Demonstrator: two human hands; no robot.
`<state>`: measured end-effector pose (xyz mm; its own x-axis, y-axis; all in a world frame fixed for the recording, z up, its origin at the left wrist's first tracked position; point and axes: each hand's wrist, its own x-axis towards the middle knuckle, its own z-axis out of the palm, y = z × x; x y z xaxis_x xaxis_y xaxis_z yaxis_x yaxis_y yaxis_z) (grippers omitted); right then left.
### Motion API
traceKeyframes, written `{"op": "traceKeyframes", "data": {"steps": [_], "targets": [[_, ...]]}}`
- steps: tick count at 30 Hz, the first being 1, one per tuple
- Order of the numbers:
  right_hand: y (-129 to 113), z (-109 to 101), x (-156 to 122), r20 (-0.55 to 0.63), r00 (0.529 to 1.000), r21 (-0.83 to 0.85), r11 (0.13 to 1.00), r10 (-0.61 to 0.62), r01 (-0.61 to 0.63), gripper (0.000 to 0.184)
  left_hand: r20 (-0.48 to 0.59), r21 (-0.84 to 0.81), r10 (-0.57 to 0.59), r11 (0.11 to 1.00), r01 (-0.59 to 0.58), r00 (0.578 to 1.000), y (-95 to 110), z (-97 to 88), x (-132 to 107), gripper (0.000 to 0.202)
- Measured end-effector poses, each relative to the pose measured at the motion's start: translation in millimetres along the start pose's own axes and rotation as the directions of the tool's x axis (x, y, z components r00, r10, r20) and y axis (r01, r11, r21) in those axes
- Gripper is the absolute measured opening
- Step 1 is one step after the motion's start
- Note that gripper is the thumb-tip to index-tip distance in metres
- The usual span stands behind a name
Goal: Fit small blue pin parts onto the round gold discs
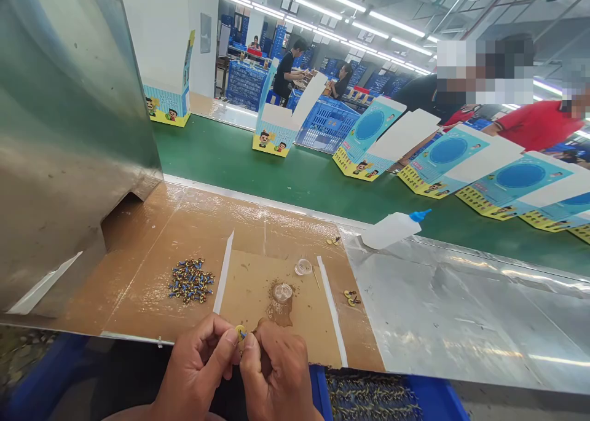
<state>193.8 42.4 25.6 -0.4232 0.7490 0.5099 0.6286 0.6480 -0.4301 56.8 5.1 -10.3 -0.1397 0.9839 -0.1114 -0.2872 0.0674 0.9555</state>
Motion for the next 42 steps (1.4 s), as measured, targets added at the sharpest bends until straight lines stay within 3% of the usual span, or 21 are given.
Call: {"op": "traceKeyframes", "data": {"steps": [10,19,22,26,32,36,42], "targets": [[-9,3,2,-0.059,0.998,-0.041,0.999,-0.019,0.017,0.035,-0.037,0.021,0.051,0.999,-0.05,0.998,-3,2.4,-4,0.048],[-6,11,-10,0.01,1.0,-0.019,1.0,0.012,-0.012,0.032,-0.101,0.059,0.077,0.996,-0.071,0.992,-2,2.9,-9,0.046],[-8,11,-7,-0.025,1.0,-0.017,1.0,-0.002,0.002,0.032,-0.102,0.053,0.082,0.996,-0.077,0.991,-2,3.2,-9,0.046],[-10,9,-3,-0.047,0.999,-0.021,1.0,-0.01,0.009,0.032,-0.1,0.084,0.128,0.989,-0.12,0.987,-3,3.3,-11,0.045],[-10,3,-6,0.044,0.999,-0.026,0.999,0.029,-0.028,0.033,-0.068,0.197,0.247,0.953,-0.23,0.967,-12,-1.0,-12,0.033],[-10,0,-7,0.088,0.996,-0.019,1.0,0.009,-0.007,0.033,0.0,0.349,0.416,0.852,-0.39,0.91,-15,-8.0,-10,0.023],[-8,0,-7,0.075,0.997,0.01,0.999,-0.032,0.031,0.029,0.172,0.476,0.664,0.59,-0.652,0.727,-1,-19.7,-1,0.019]]}}
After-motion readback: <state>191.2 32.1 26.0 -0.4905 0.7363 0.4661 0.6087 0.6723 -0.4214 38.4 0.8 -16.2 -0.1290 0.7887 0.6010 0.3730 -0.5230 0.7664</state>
